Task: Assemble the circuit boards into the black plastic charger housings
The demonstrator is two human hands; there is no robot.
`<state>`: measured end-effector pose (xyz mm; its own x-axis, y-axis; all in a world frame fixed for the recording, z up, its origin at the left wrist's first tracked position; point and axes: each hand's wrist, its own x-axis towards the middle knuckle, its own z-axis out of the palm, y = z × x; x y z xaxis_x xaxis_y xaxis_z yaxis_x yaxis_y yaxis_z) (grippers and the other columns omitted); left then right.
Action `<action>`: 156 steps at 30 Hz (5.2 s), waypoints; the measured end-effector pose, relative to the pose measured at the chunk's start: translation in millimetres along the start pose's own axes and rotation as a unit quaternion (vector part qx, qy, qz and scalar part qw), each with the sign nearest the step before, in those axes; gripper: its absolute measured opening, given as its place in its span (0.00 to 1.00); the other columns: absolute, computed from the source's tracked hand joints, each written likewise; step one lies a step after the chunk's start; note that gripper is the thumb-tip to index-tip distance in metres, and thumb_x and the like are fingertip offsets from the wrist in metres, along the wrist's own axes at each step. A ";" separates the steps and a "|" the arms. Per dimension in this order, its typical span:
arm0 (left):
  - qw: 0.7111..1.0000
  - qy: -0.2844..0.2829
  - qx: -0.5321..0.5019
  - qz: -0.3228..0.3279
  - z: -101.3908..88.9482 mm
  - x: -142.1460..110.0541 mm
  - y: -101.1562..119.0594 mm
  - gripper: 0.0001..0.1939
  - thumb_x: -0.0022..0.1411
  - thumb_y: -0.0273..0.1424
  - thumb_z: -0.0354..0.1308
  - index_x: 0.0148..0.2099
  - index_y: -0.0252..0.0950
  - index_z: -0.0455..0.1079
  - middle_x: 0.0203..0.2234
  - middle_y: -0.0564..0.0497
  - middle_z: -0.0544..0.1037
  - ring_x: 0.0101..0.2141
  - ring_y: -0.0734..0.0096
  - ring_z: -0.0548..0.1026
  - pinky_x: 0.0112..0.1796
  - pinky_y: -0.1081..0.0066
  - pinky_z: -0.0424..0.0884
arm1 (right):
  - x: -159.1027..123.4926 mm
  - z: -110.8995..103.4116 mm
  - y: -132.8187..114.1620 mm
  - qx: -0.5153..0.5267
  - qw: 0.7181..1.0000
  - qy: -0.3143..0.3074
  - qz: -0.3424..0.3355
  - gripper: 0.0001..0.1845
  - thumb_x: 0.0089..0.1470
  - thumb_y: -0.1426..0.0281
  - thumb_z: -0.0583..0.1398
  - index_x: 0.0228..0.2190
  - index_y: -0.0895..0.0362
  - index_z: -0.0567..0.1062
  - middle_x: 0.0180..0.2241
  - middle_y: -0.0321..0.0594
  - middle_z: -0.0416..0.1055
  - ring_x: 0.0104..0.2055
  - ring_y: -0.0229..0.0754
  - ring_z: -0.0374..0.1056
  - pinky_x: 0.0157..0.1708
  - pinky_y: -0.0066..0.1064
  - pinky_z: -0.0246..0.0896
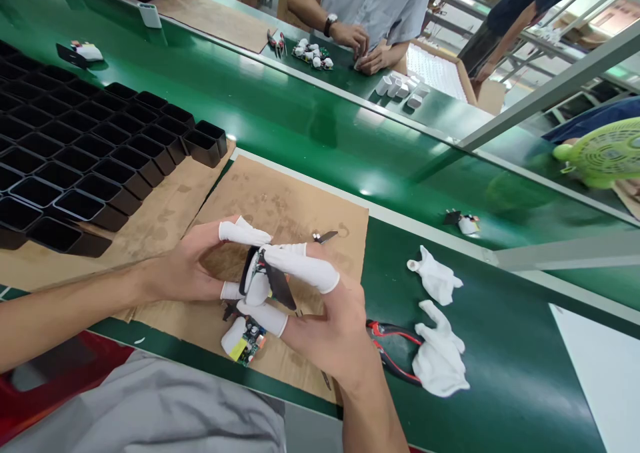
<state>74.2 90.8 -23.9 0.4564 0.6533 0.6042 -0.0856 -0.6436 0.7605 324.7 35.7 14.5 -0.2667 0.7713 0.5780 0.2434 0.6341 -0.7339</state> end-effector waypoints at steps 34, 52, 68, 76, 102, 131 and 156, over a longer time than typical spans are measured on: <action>1.000 -0.010 0.016 0.007 -1.5 -4.2 -3.8 0.34 0.62 0.31 0.81 0.67 0.39 0.77 0.52 0.40 0.88 0.52 0.54 0.87 0.57 0.58 0.84 | 3.0 -8.0 -8.5 -0.042 0.998 0.040 -0.019 0.50 0.42 0.76 0.86 0.65 0.47 0.82 0.53 0.45 0.89 0.48 0.58 0.89 0.49 0.48 0.92; 1.000 0.001 0.009 0.016 0.4 -4.5 -4.7 0.33 0.63 0.33 0.81 0.67 0.38 0.77 0.50 0.40 0.88 0.50 0.51 0.88 0.53 0.55 0.86 | 0.2 -4.9 -6.9 -0.040 0.999 0.022 0.013 0.50 0.44 0.74 0.85 0.66 0.39 0.80 0.55 0.40 0.89 0.49 0.59 0.88 0.51 0.54 0.91; 1.000 -0.001 -0.005 0.016 0.9 -2.2 -3.1 0.31 0.64 0.33 0.80 0.66 0.40 0.76 0.48 0.42 0.87 0.48 0.53 0.87 0.50 0.57 0.86 | 8.5 -0.8 -1.5 -0.025 0.999 -0.035 -0.015 0.47 0.50 0.74 0.83 0.67 0.42 0.80 0.51 0.46 0.87 0.48 0.58 0.85 0.46 0.50 0.86; 1.000 -0.005 -0.009 0.002 2.5 -3.3 -2.9 0.32 0.62 0.31 0.79 0.66 0.45 0.76 0.48 0.44 0.86 0.46 0.50 0.87 0.48 0.54 0.86 | 7.8 -5.3 3.5 -0.054 0.997 -0.058 -0.009 0.48 0.49 0.72 0.84 0.67 0.42 0.78 0.49 0.47 0.83 0.51 0.60 0.80 0.49 0.54 0.83; 1.000 -0.012 0.012 -0.001 4.3 -9.0 -5.9 0.30 0.64 0.29 0.77 0.65 0.43 0.75 0.51 0.44 0.86 0.49 0.52 0.87 0.51 0.54 0.86 | 12.4 1.1 1.0 -0.014 0.995 -0.031 0.089 0.22 0.67 0.71 0.72 0.60 0.45 0.82 0.52 0.43 0.84 0.51 0.51 0.80 0.52 0.44 0.78; 0.990 0.082 -0.100 -0.064 9.8 -4.8 16.1 0.33 0.59 0.28 0.82 0.64 0.46 0.79 0.52 0.49 0.85 0.55 0.59 0.86 0.63 0.58 0.83 | 6.5 18.4 -24.4 -0.105 0.991 0.054 0.064 0.23 0.65 0.73 0.73 0.59 0.45 0.83 0.53 0.42 0.88 0.54 0.50 0.86 0.57 0.45 0.83; 0.928 0.282 -0.019 -0.243 71.4 -113.2 140.8 0.17 0.67 0.36 0.74 0.55 0.42 0.76 0.46 0.49 0.82 0.45 0.63 0.82 0.51 0.65 0.81 | -91.2 138.3 -93.4 0.489 0.676 0.376 0.403 0.17 0.60 0.55 0.77 0.46 0.51 0.89 0.44 0.37 0.91 0.47 0.42 0.87 0.51 0.33 0.85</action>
<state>73.7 -102.2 -2.2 -0.0860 0.9745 0.2074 -0.0275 -0.2104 0.9772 197.3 -101.4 -19.0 0.2250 0.8873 -0.4026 -0.8039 -0.0644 -0.5913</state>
